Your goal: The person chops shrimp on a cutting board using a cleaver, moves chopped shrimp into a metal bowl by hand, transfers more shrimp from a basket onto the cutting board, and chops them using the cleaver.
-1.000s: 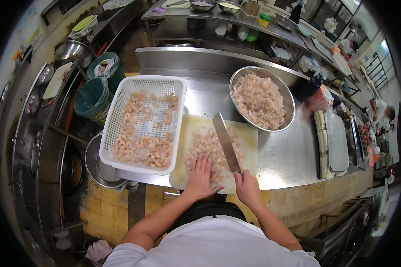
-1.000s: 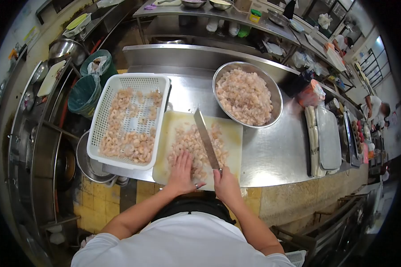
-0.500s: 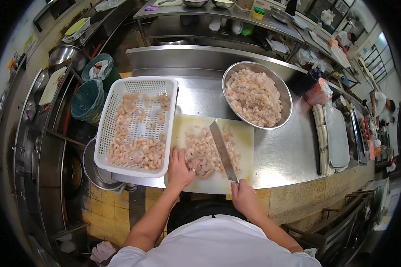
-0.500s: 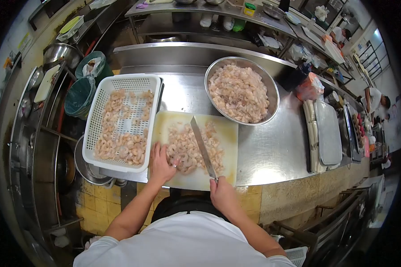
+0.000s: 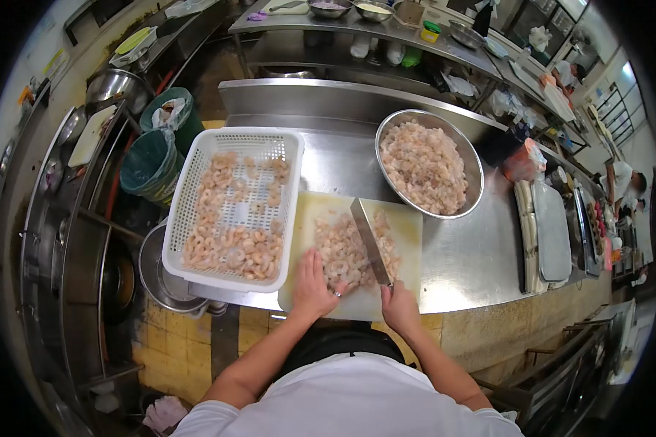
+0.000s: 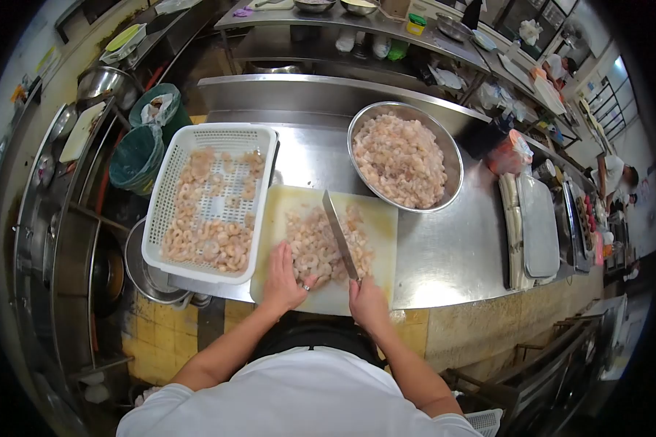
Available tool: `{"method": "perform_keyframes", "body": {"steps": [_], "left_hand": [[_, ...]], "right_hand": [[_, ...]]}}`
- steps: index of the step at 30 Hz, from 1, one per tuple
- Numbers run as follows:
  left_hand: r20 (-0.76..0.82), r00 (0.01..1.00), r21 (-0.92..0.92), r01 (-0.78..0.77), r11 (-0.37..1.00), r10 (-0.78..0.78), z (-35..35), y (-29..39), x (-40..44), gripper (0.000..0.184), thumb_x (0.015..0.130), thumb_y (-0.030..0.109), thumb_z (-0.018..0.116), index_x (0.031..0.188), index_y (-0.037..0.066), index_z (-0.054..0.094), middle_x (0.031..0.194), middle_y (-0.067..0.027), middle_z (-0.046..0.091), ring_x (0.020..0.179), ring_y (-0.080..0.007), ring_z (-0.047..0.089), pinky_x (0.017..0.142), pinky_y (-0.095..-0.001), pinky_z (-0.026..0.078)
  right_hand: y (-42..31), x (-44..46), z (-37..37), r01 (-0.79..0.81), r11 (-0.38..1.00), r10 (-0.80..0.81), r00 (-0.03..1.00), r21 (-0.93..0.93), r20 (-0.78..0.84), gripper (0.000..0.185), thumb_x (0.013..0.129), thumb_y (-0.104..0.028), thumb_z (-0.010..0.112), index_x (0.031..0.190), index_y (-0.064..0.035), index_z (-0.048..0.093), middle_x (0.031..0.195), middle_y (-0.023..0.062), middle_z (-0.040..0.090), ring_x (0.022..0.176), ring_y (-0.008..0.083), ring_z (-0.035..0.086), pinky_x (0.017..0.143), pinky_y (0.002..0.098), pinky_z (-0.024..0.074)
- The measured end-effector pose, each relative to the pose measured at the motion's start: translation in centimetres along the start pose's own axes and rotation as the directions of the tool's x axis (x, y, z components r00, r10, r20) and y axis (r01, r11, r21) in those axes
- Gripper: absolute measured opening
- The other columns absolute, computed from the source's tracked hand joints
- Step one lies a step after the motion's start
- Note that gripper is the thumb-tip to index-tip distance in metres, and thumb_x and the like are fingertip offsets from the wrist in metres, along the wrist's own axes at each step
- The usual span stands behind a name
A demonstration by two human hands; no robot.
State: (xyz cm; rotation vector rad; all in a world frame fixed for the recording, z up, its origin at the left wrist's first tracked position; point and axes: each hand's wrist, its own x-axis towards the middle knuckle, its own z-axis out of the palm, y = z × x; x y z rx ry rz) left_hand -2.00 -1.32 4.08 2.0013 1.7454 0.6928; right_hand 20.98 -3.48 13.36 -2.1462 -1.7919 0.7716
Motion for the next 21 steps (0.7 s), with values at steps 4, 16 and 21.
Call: {"method": "perform_keyframes", "body": {"steps": [4,16,21], "left_hand": [[-0.045,0.999,-0.039,0.003,0.999,-0.005,0.9,0.9,-0.4,0.103,0.093,0.048,0.075,0.158,-0.015,0.026,0.168,-0.0351,0.025,0.157,-0.0499,0.025,0.131,-0.0559,0.02],[-0.095,0.996,-0.048,-0.005,0.999,0.0,1.4,0.8,-0.5,0.1,0.093,0.043,0.076,0.159,-0.013,0.026,0.168,-0.0351,0.026,0.157,-0.0501,0.026,0.131,-0.0565,0.022],[-0.087,0.996,-0.06,0.015,0.998,-0.021,1.2,0.8,-0.5,0.098,0.094,0.045,0.074,0.16,-0.011,0.027,0.168,-0.0348,0.026,0.157,-0.0497,0.026,0.131,-0.0572,0.021]], "right_hand": [[-1.0,-1.1,-1.6,0.006,0.995,-0.006,1.0,0.101,0.008,0.033,0.107,-0.028,0.061,0.1,0.0046,0.061,0.084,0.034,0.069,0.082,0.0557,0.068,0.072,0.0624,0.0518],[-1.6,0.0,-2.3,0.103,0.988,-0.102,0.995,0.116,-0.018,0.035,0.106,-0.028,0.062,0.095,0.0049,0.06,0.081,0.034,0.068,0.079,0.0556,0.067,0.071,0.062,0.0517],[-0.1,1.6,-0.5,0.118,0.992,-0.119,0.992,0.035,0.027,0.036,0.108,-0.029,0.059,0.098,0.0058,0.059,0.081,0.034,0.068,0.081,0.0554,0.068,0.072,0.0608,0.0519]]}}
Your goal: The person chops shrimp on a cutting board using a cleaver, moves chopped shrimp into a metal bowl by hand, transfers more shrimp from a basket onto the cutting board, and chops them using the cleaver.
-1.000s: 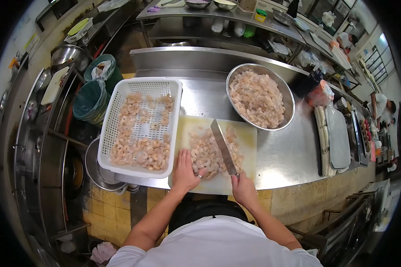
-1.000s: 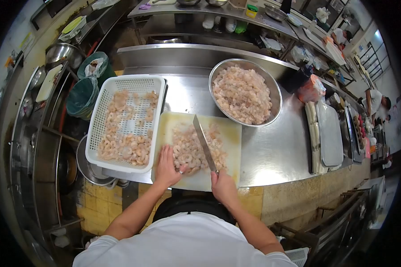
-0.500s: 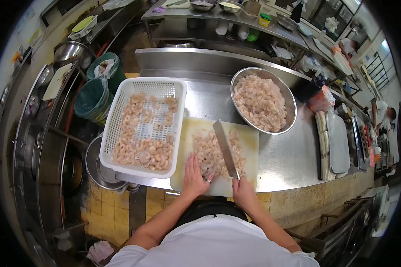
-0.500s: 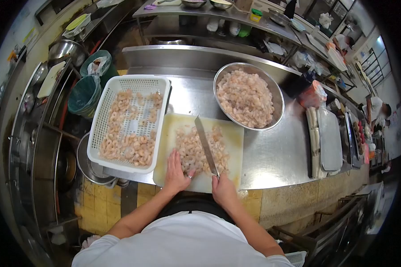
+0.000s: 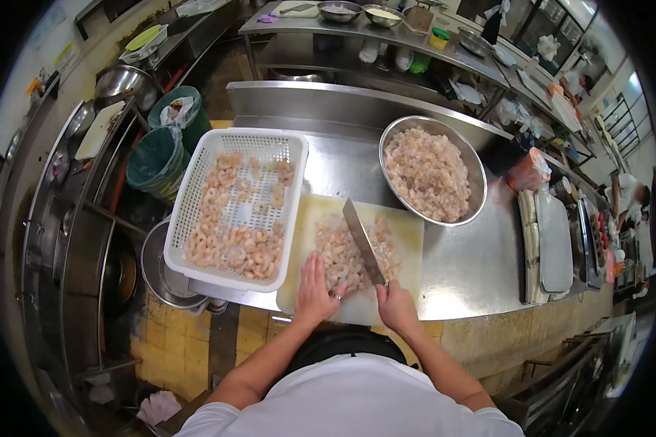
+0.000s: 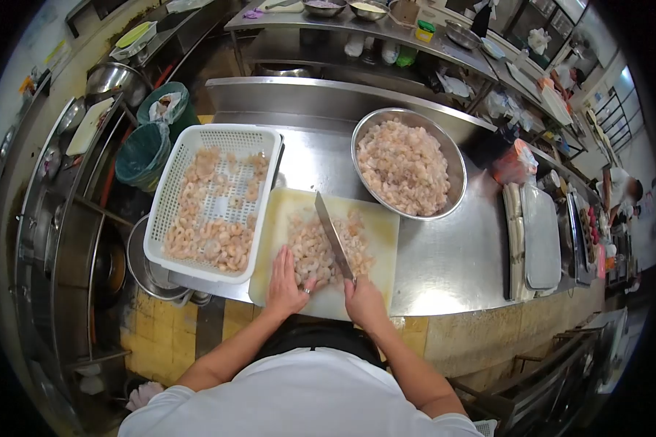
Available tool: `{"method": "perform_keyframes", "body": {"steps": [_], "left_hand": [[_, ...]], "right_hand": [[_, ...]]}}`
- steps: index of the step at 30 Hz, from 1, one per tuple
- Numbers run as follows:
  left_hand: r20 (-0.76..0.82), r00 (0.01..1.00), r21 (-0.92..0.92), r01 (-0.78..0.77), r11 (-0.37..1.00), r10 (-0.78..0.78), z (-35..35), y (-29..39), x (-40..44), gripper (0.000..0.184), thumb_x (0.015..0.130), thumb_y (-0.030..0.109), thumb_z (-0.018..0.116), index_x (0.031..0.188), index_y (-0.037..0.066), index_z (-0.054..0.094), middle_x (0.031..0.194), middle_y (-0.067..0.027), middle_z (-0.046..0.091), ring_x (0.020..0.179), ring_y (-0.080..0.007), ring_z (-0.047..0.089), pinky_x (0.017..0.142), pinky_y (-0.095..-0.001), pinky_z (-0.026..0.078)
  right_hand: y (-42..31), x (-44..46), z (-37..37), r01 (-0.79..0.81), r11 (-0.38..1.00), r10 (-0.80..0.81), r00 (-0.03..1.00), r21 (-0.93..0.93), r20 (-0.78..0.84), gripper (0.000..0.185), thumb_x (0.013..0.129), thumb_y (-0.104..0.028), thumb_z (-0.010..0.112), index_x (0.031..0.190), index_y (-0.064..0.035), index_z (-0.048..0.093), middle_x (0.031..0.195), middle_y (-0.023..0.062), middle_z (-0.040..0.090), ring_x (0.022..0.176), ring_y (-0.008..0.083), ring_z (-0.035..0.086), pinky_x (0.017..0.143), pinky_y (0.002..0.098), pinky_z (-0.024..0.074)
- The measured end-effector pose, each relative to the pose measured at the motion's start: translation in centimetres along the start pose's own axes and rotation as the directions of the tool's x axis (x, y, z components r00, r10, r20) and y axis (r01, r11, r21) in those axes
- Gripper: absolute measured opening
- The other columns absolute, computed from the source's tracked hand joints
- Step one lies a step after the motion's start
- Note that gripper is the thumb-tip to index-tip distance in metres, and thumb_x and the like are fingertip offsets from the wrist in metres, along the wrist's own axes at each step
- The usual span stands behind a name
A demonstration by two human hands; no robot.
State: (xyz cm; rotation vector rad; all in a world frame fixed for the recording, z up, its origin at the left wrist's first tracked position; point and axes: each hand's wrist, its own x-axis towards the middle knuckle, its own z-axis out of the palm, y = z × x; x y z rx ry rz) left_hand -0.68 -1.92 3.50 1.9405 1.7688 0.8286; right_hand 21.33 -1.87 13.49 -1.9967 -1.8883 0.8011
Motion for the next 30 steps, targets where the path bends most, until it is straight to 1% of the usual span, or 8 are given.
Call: {"method": "perform_keyframes", "body": {"steps": [6,9,15,18,21,24,27,30], "left_hand": [[-0.01,1.0,-0.006,-0.014,1.0,0.014,0.0,0.0,-0.1,0.095,0.096,0.043,0.072,0.159,-0.011,0.027,0.168,-0.0348,0.027,0.157,-0.0498,0.026,0.131,-0.0577,0.021],[-0.006,1.0,0.022,-0.026,0.999,0.027,0.1,0.1,-0.2,0.094,0.097,0.042,0.071,0.159,-0.012,0.028,0.168,-0.0349,0.027,0.157,-0.05,0.026,0.131,-0.0575,0.021],[0.035,0.999,0.025,-0.011,1.0,0.01,-0.3,0.3,0.1,0.089,0.099,0.039,0.068,0.16,-0.013,0.027,0.169,-0.0345,0.027,0.158,-0.049,0.025,0.131,-0.057,0.019],[0.038,0.999,0.035,-0.009,0.999,0.008,-0.3,0.2,-0.1,0.088,0.1,0.038,0.066,0.16,-0.013,0.027,0.169,-0.0345,0.026,0.158,-0.049,0.025,0.132,-0.0567,0.019],[0.033,0.999,0.05,-0.028,0.998,0.026,0.0,0.0,-0.1,0.086,0.101,0.038,0.064,0.16,-0.013,0.028,0.169,-0.0346,0.026,0.158,-0.0492,0.025,0.131,-0.0565,0.019],[0.034,0.999,0.052,-0.032,0.998,0.03,-0.1,-0.2,-0.4,0.084,0.102,0.037,0.062,0.16,-0.012,0.028,0.169,-0.0343,0.026,0.158,-0.0495,0.025,0.131,-0.0564,0.02],[0.029,0.999,0.042,-0.034,0.999,0.032,-0.1,-0.1,-0.1,0.083,0.102,0.037,0.062,0.16,-0.012,0.029,0.17,-0.0337,0.026,0.158,-0.049,0.025,0.131,-0.0562,0.02],[0.018,0.999,0.046,-0.028,0.999,0.027,0.2,-0.4,-0.2,0.083,0.102,0.038,0.062,0.159,-0.012,0.03,0.17,-0.033,0.026,0.159,-0.0481,0.025,0.132,-0.0557,0.019]], "right_hand": [[-2.7,-0.3,-1.7,0.01,0.992,-0.005,0.999,0.126,-0.041,0.034,0.106,-0.028,0.063,0.098,0.0056,0.062,0.086,0.0356,0.069,0.082,0.0565,0.068,0.074,0.0633,0.053],[-0.3,0.1,2.6,0.045,0.999,-0.045,0.999,0.024,0.003,0.035,0.107,-0.029,0.06,0.1,0.0059,0.059,0.083,0.0345,0.068,0.082,0.0559,0.068,0.073,0.0617,0.0517],[-3.2,-0.1,-1.9,-0.038,0.997,0.036,0.999,0.072,0.034,0.035,0.107,-0.028,0.062,0.102,0.0065,0.06,0.088,0.0355,0.07,0.085,0.0561,0.068,0.075,0.0619,0.0524],[-3.9,-0.8,-1.4,-0.02,0.996,0.022,1.0,0.085,-0.017,0.034,0.107,-0.027,0.061,0.102,0.0067,0.06,0.087,0.0351,0.07,0.085,0.0559,0.069,0.074,0.0617,0.0525],[-1.4,0.4,2.7,0.077,0.996,-0.075,0.996,0.044,-0.041,0.033,0.105,-0.027,0.063,0.098,0.0055,0.063,0.082,0.0359,0.068,0.081,0.0571,0.068,0.073,0.0636,0.0524],[-2.4,1.2,0.6,0.016,0.999,-0.014,0.998,-0.035,0.056,0.033,0.105,-0.027,0.063,0.099,0.0052,0.062,0.084,0.0351,0.069,0.081,0.0571,0.068,0.074,0.0635,0.0524],[-3.8,-0.7,-1.8,0.004,0.997,-0.003,1.0,0.075,-0.012,0.033,0.105,-0.028,0.063,0.1,0.0049,0.062,0.087,0.0339,0.07,0.083,0.0564,0.068,0.075,0.0634,0.0526],[-2.3,-1.4,0.0,-0.042,0.999,0.042,0.999,0.029,-0.011,0.033,0.105,-0.028,0.063,0.101,0.0043,0.06,0.089,0.0336,0.07,0.086,0.056,0.068,0.077,0.0631,0.0526]]}}
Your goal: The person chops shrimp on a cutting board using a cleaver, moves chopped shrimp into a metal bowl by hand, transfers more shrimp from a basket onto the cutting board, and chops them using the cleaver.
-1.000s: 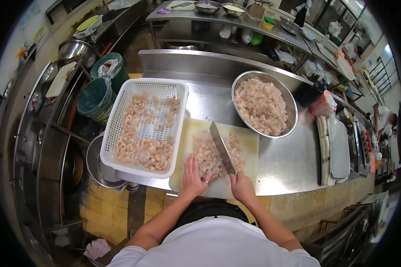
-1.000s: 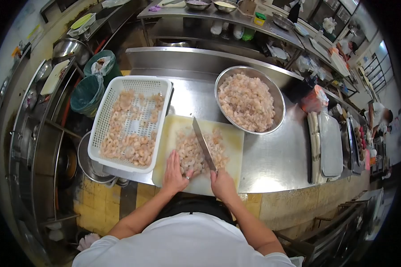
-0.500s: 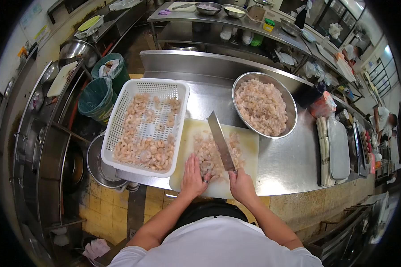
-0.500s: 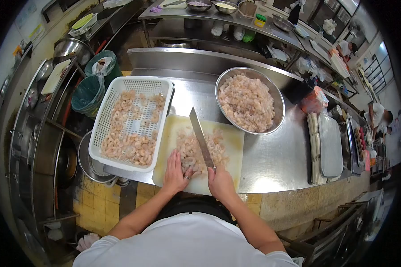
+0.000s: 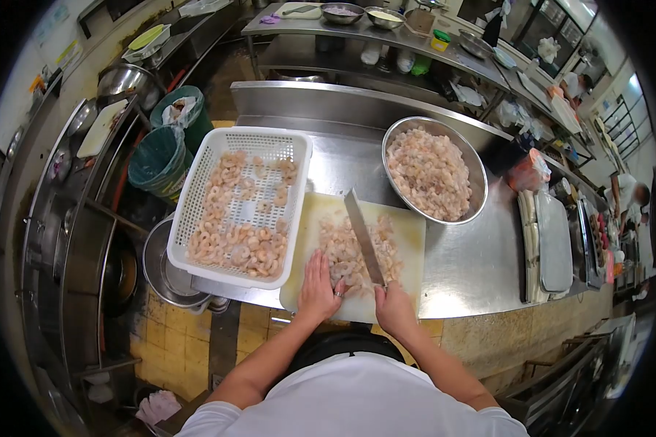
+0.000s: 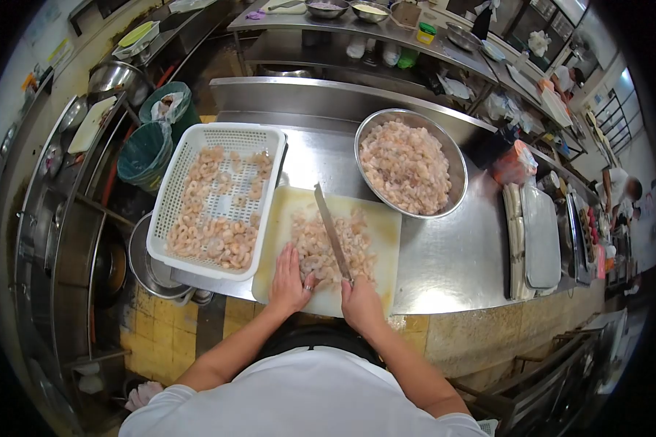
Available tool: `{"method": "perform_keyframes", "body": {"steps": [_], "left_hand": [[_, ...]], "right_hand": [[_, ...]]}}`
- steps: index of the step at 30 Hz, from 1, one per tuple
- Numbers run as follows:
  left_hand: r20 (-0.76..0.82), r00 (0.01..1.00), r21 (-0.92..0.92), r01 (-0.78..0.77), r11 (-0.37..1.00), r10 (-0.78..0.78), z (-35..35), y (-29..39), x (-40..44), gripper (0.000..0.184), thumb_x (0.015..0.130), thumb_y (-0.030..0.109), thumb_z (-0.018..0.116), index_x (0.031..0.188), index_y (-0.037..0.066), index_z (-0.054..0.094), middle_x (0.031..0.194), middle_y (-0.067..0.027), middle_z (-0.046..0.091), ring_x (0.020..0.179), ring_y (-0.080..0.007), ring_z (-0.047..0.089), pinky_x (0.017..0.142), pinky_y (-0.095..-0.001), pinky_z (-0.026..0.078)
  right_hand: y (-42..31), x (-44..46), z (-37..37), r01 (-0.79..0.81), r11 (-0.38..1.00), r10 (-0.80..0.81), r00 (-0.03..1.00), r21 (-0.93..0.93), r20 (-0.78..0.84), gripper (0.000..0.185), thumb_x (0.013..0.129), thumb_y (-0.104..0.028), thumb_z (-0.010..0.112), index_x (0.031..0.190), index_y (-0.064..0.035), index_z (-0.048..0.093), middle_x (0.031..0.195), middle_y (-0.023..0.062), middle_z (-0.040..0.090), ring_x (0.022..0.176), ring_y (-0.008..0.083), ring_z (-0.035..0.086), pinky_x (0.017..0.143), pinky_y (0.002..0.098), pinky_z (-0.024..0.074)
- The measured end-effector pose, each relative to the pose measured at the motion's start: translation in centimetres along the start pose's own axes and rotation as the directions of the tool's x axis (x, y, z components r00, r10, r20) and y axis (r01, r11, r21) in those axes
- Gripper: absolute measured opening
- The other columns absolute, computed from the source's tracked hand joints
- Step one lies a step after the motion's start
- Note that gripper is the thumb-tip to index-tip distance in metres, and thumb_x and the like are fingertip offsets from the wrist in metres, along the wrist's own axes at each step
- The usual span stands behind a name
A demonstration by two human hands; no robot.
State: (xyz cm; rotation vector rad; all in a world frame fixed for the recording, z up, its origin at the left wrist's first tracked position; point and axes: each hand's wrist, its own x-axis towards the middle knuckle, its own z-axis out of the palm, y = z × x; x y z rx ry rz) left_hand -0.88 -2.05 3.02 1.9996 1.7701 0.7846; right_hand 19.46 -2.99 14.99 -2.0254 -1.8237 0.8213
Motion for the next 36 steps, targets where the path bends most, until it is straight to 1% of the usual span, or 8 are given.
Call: {"method": "perform_keyframes", "body": {"steps": [3,6,15,18,23,27,30,36], "left_hand": [[-0.013,1.0,0.0,-0.003,1.0,0.003,0.0,0.1,0.2,0.082,0.102,0.037,0.062,0.159,-0.012,0.03,0.17,-0.0326,0.026,0.159,-0.0478,0.025,0.132,-0.0555,0.019],[-0.004,1.0,-0.007,0.0,1.0,0.0,-0.1,0.2,0.0,0.081,0.102,0.035,0.061,0.16,-0.012,0.03,0.17,-0.0324,0.026,0.158,-0.0479,0.025,0.132,-0.0559,0.02],[-0.005,1.0,-0.023,-0.006,1.0,0.006,0.3,-0.2,0.0,0.078,0.103,0.034,0.059,0.16,-0.011,0.03,0.17,-0.0328,0.027,0.158,-0.0488,0.027,0.131,-0.0568,0.021],[-0.012,1.0,-0.037,-0.013,0.999,0.013,0.3,-0.4,-0.1,0.077,0.103,0.032,0.06,0.159,-0.012,0.031,0.169,-0.0331,0.028,0.158,-0.0491,0.028,0.131,-0.0569,0.021],[-0.024,0.999,-0.042,-0.04,0.998,0.039,0.3,-0.4,0.0,0.078,0.101,0.031,0.064,0.158,-0.012,0.033,0.169,-0.0331,0.028,0.158,-0.0489,0.027,0.131,-0.0566,0.022],[0.022,0.999,-0.047,-0.048,0.998,0.049,-0.3,-0.3,-0.2,0.092,0.097,0.04,0.07,0.16,-0.012,0.028,0.17,-0.0335,0.026,0.159,-0.0488,0.025,0.131,-0.0563,0.021],[0.075,0.996,-0.04,-0.05,0.998,0.053,-1.1,0.1,0.2,0.11,0.09,0.05,0.078,0.162,-0.012,0.022,0.171,-0.0338,0.021,0.16,-0.0486,0.022,0.132,-0.0562,0.019],[0.137,0.988,-0.003,-0.067,0.998,0.066,-2.1,1.7,-0.1,0.131,0.079,0.058,0.087,0.162,-0.012,0.016,0.172,-0.0356,0.014,0.161,-0.0494,0.016,0.133,-0.0555,0.016]], "right_hand": [[2.1,0.5,2.7,-0.028,0.999,0.029,0.999,-0.04,0.025,0.033,0.105,-0.029,0.064,0.1,0.0034,0.06,0.089,0.0338,0.07,0.088,0.0559,0.068,0.078,0.0627,0.0524],[2.5,0.2,2.3,0.069,0.996,-0.071,0.997,0.052,0.036,0.038,0.107,-0.032,0.063,0.099,0.0055,0.06,0.086,0.0331,0.069,0.085,0.0559,0.067,0.074,0.0593,0.0522],[-1.1,-1.7,-3.3,-0.073,0.915,0.04,0.995,0.396,0.091,0.034,0.11,-0.031,0.058,0.107,0.0025,0.063,0.084,0.0289,0.069,0.08,0.0518,0.068,0.071,0.0537,0.0519],[-1.8,-2.7,-2.3,0.055,0.94,-0.037,0.997,0.337,-0.062,0.033,0.111,-0.028,0.054,0.105,0.0033,0.063,0.084,0.0305,0.069,0.081,0.0527,0.067,0.072,0.056,0.052],[1.1,0.4,3.2,0.079,0.99,-0.078,0.997,0.117,-0.011,0.037,0.112,-0.029,0.051,0.105,0.005,0.063,0.089,0.034,0.068,0.086,0.0562,0.066,0.075,0.0598,0.0512],[-0.9,1.2,0.3,-0.011,0.99,0.002,0.998,0.137,0.07,0.034,0.11,-0.029,0.054,0.105,0.0039,0.062,0.09,0.0355,0.068,0.088,0.0568,0.066,0.077,0.0636,0.0501],[-0.9,-0.8,-1.0,0.108,0.979,-0.092,0.991,0.171,-0.094,0.037,0.111,-0.031,0.053,0.103,0.0034,0.062,0.088,0.0359,0.068,0.086,0.0575,0.066,0.075,0.0641,0.05],[3.3,1.6,1.8,0.058,0.998,-0.058,0.998,0.001,-0.023,0.036,0.111,-0.03,0.054,0.1,0.0031,0.06,0.084,0.0356,0.067,0.084,0.0574,0.066,0.074,0.0646,0.0488]]}}
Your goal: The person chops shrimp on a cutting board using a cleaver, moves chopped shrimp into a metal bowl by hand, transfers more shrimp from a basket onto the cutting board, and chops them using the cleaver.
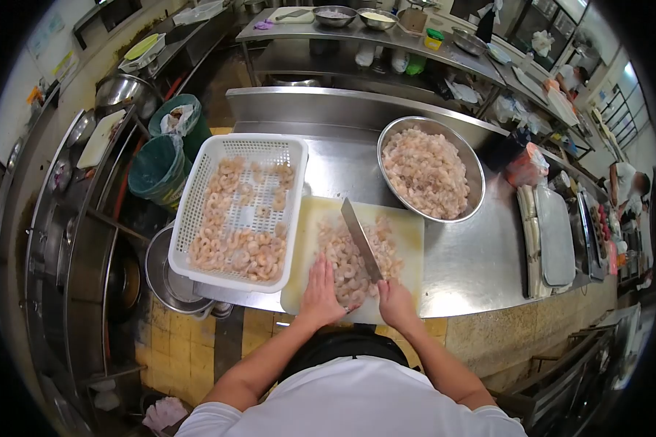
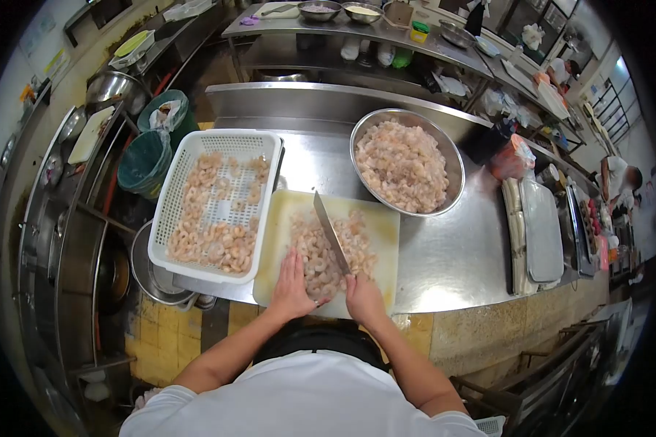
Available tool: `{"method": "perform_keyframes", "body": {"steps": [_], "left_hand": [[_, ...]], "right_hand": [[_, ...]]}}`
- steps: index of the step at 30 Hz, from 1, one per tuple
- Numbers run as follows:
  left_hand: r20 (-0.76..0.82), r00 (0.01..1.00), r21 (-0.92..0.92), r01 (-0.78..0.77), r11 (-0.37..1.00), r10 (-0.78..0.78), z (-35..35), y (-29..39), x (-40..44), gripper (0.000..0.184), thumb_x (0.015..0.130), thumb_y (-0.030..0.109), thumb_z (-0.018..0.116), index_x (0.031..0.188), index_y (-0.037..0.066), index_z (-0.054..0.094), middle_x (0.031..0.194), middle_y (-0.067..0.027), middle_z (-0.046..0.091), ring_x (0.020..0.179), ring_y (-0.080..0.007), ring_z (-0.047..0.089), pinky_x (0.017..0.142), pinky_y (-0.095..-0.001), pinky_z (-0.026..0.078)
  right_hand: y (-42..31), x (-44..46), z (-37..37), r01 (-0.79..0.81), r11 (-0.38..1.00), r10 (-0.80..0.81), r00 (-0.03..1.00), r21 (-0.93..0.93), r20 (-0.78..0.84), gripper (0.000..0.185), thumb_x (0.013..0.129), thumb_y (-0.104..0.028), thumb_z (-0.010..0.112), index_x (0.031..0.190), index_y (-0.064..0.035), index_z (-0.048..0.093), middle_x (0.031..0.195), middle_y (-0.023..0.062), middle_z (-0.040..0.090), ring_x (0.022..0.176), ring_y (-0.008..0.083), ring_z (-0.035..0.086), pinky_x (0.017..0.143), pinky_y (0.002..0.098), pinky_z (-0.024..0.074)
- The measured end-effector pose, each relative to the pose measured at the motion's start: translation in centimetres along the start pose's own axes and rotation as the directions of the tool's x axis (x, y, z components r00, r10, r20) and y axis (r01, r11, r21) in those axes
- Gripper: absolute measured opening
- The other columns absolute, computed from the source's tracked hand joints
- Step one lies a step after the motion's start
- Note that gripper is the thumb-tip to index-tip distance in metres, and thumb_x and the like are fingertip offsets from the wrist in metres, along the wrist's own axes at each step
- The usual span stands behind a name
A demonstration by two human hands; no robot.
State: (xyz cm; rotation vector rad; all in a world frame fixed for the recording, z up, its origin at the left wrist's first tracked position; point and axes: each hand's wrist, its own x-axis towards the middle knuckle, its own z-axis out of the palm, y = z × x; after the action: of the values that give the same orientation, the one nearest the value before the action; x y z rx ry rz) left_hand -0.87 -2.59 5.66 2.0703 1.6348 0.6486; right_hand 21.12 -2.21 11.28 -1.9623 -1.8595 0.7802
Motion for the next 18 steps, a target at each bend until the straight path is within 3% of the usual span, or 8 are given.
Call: {"method": "perform_keyframes", "body": {"steps": [6,9,12,14,18], "left_hand": [[-0.054,0.997,0.036,0.054,0.998,-0.052,3.5,-0.2,0.2,0.122,0.085,0.052,0.083,0.162,-0.015,0.015,0.171,-0.0382,0.012,0.161,-0.0509,0.015,0.133,-0.0558,0.015],[-0.076,0.993,0.025,0.091,0.996,-0.089,3.8,0.5,0.6,0.116,0.089,0.047,0.081,0.161,-0.015,0.015,0.171,-0.0388,0.012,0.16,-0.0518,0.015,0.132,-0.0562,0.016],[-0.059,0.991,-0.05,0.119,0.992,-0.122,2.5,1.6,0.7,0.111,0.091,0.045,0.079,0.161,-0.015,0.018,0.171,-0.0382,0.012,0.16,-0.0519,0.016,0.132,-0.0562,0.017],[-0.03,0.99,-0.129,0.132,0.983,-0.137,1.8,1.7,0.2,0.107,0.093,0.045,0.077,0.16,-0.015,0.019,0.172,-0.0378,0.013,0.16,-0.0518,0.017,0.131,-0.0564,0.018],[-0.058,0.994,-0.117,0.088,0.989,-0.095,2.4,1.2,-0.4,0.099,0.099,0.044,0.07,0.16,-0.016,0.021,0.171,-0.0375,0.015,0.159,-0.0519,0.02,0.131,-0.0552,0.019]], "right_hand": [[-4.3,-1.2,-5.4,-0.017,0.988,0.023,0.999,0.154,-0.043,0.037,0.111,-0.031,0.054,0.099,0.0035,0.061,0.083,0.0355,0.067,0.082,0.0575,0.065,0.073,0.0639,0.0493],[-1.2,-0.7,-2.1,0.057,0.996,-0.055,0.998,0.072,-0.024,0.037,0.112,-0.03,0.052,0.103,0.004,0.062,0.085,0.0342,0.068,0.083,0.0574,0.065,0.073,0.0614,0.0496],[0.1,0.0,-0.9,0.023,0.998,-0.023,1.0,0.056,0.009,0.037,0.112,-0.03,0.052,0.101,0.0039,0.062,0.085,0.0349,0.067,0.084,0.058,0.065,0.073,0.0617,0.0494],[-1.5,-0.6,-2.9,-0.009,0.996,0.006,0.999,0.091,0.036,0.037,0.112,-0.031,0.052,0.101,0.004,0.062,0.086,0.0356,0.067,0.085,0.0583,0.065,0.074,0.0621,0.0494],[-3.5,-3.6,-5.4,-0.041,0.992,0.04,0.999,0.117,0.007,0.038,0.112,-0.031,0.052,0.101,0.0045,0.062,0.086,0.0361,0.067,0.085,0.0588,0.064,0.074,0.0619,0.0495]]}}
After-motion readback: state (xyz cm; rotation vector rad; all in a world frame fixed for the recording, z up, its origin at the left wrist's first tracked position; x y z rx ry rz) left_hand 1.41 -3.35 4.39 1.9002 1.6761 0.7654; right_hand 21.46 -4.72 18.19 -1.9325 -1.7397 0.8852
